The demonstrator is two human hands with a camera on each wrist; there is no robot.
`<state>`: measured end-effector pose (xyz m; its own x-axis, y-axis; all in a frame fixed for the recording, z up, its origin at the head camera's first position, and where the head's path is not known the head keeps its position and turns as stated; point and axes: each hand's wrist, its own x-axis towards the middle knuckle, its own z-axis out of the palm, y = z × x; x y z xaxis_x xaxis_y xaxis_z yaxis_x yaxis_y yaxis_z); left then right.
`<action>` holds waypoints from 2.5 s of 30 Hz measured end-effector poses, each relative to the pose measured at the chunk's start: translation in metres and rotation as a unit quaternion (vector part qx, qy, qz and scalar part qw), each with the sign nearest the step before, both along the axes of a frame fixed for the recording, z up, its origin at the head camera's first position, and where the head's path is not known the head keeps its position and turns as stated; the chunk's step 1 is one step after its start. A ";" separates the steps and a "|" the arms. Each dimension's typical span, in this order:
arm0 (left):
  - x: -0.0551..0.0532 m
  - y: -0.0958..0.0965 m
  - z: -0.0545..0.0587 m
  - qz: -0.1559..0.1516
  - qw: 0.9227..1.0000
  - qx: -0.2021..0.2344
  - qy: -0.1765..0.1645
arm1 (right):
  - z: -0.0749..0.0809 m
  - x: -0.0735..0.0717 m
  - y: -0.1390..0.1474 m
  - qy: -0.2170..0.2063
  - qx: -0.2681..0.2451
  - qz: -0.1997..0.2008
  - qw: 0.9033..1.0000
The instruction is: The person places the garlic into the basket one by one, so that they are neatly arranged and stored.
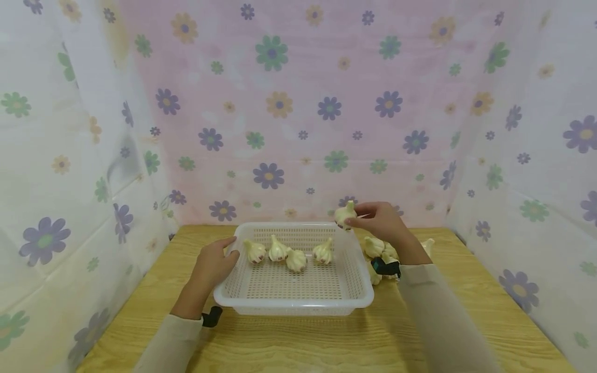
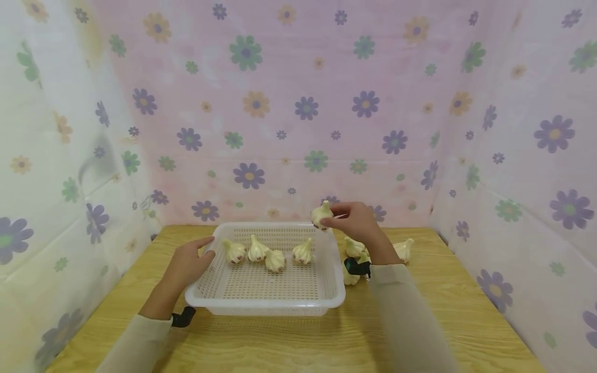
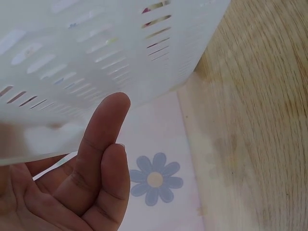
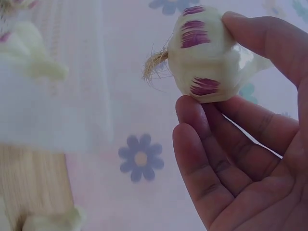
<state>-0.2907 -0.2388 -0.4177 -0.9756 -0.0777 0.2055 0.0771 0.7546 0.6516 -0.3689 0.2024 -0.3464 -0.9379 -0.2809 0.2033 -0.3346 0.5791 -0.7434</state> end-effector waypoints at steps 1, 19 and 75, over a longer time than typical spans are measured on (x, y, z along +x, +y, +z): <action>0.000 0.000 0.000 0.000 1.000 0.000 0.000 | 0.000 -0.001 -0.004 0.001 -0.002 0.004 1.000; 0.001 0.002 0.001 0.011 1.000 -0.008 -0.005 | -0.004 -0.011 -0.083 -0.004 0.037 0.074 0.997; 0.000 0.002 0.002 0.009 1.000 -0.016 0.005 | -0.051 0.003 -0.224 -0.171 0.070 0.187 0.965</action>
